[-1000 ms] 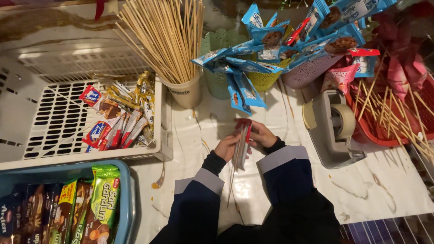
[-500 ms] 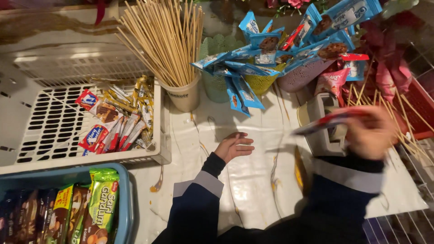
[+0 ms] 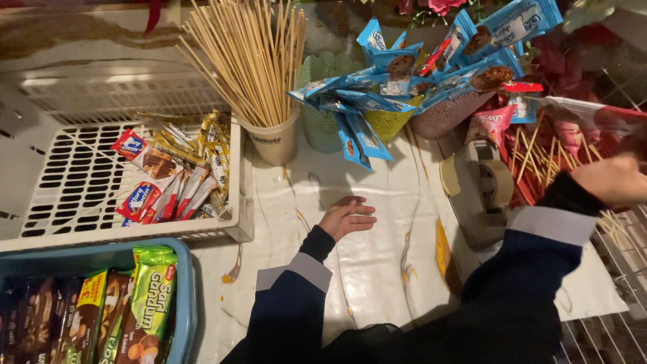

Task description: Attaching wooden skewers to the back of snack packages using adhesive tape to prepare them for a bouquet.

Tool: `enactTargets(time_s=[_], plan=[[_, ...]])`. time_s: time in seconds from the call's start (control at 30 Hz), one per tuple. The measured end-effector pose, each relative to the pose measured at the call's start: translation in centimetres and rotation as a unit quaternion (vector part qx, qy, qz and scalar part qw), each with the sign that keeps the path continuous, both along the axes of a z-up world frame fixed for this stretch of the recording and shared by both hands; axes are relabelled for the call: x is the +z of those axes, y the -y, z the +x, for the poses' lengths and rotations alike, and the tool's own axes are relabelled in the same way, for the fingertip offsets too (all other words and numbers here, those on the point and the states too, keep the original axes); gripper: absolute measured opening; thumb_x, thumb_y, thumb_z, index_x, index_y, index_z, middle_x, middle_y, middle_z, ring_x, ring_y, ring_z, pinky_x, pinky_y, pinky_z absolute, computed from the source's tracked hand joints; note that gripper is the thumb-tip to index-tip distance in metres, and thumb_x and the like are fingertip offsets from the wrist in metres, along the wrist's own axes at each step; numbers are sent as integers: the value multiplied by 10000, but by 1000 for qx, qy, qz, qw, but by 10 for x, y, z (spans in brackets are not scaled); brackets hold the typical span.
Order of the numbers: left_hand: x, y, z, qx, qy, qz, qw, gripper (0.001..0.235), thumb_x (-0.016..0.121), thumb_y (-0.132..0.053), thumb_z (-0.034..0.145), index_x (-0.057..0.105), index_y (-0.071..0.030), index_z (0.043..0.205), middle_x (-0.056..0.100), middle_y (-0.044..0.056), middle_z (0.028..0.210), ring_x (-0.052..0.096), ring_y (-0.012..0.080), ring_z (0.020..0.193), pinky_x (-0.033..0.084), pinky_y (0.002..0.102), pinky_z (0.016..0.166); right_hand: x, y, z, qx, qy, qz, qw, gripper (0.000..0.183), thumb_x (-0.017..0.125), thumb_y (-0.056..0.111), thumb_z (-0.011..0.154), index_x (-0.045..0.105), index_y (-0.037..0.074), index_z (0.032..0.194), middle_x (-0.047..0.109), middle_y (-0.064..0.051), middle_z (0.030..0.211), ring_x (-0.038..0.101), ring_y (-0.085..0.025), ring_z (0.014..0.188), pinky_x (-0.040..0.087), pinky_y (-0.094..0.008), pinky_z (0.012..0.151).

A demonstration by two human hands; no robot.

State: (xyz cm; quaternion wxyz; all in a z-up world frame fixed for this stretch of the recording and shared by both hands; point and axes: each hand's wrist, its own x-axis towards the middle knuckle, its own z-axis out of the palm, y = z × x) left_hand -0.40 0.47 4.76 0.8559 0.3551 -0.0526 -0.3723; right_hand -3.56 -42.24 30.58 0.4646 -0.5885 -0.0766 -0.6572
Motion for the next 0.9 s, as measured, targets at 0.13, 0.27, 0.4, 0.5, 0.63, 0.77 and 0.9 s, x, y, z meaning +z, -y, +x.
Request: enactTargets(time_s=[0.13, 0.27, 0.4, 0.5, 0.63, 0.77, 0.9], plan=[[-5, 1, 0, -2, -3, -7, 1000, 336, 435, -256, 1098, 489, -17, 1328, 630, 280, 1289, 660, 468, 1165, 572, 545, 991, -18, -10, 46, -57, 98, -20, 993, 231, 567, -216, 798, 563, -87, 989, 754, -286, 1091, 732, -350, 924, 660, -486, 829], [-6, 2, 1, -6, -3, -10, 1000, 340, 437, -263, 1096, 494, -23, 1330, 631, 274, 1293, 659, 465, 1167, 573, 542, 986, -11, -28, 80, -31, 155, 18, 987, 202, 542, -219, 797, 545, -48, 905, 756, -274, 1043, 753, -335, 888, 684, -498, 766], [-9, 2, 1, -9, -1, -19, 1000, 337, 461, -261, 1090, 498, -24, 1327, 636, 271, 1285, 667, 457, 1154, 579, 540, 973, -40, -12, 122, 56, 171, 36, 983, 234, 587, -242, 833, 537, -18, 787, 781, -302, 984, 741, -307, 851, 624, -407, 703], [-5, 3, 0, -7, 2, -6, 1000, 329, 488, -259, 1089, 500, -28, 1323, 637, 267, 1274, 671, 448, 1152, 587, 532, 970, -62, -13, 138, 55, 105, -10, 993, 231, 609, -237, 863, 542, -28, 791, 775, -282, 1019, 762, -333, 953, 693, -467, 815], [3, 2, -1, -3, 9, 5, 1000, 311, 512, -229, 1079, 501, -25, 1313, 637, 268, 1272, 672, 450, 1149, 588, 531, 967, -82, -12, 146, 45, 38, -75, 995, 269, 648, -249, 848, 497, -27, 862, 725, -310, 1148, 718, -340, 1087, 637, -457, 953], [1, 2, -3, -6, 19, 11, 1000, 314, 502, -225, 1074, 498, -26, 1317, 629, 265, 1279, 672, 448, 1152, 591, 527, 970, -73, -40, 106, 55, -38, 14, 998, 331, 604, -210, 912, 548, 14, 1150, 642, -269, 1479, 617, -346, 1377, 479, -460, 1180], [-9, 3, 1, -12, 18, -4, 1000, 321, 497, -220, 1079, 488, -26, 1336, 621, 272, 1292, 667, 458, 1166, 590, 526, 985, -69, -87, 64, -100, -133, -13, 986, 766, 732, -196, 849, 428, 37, 1513, 495, -203, 1537, 481, -342, 1474, 325, -483, 1305]])
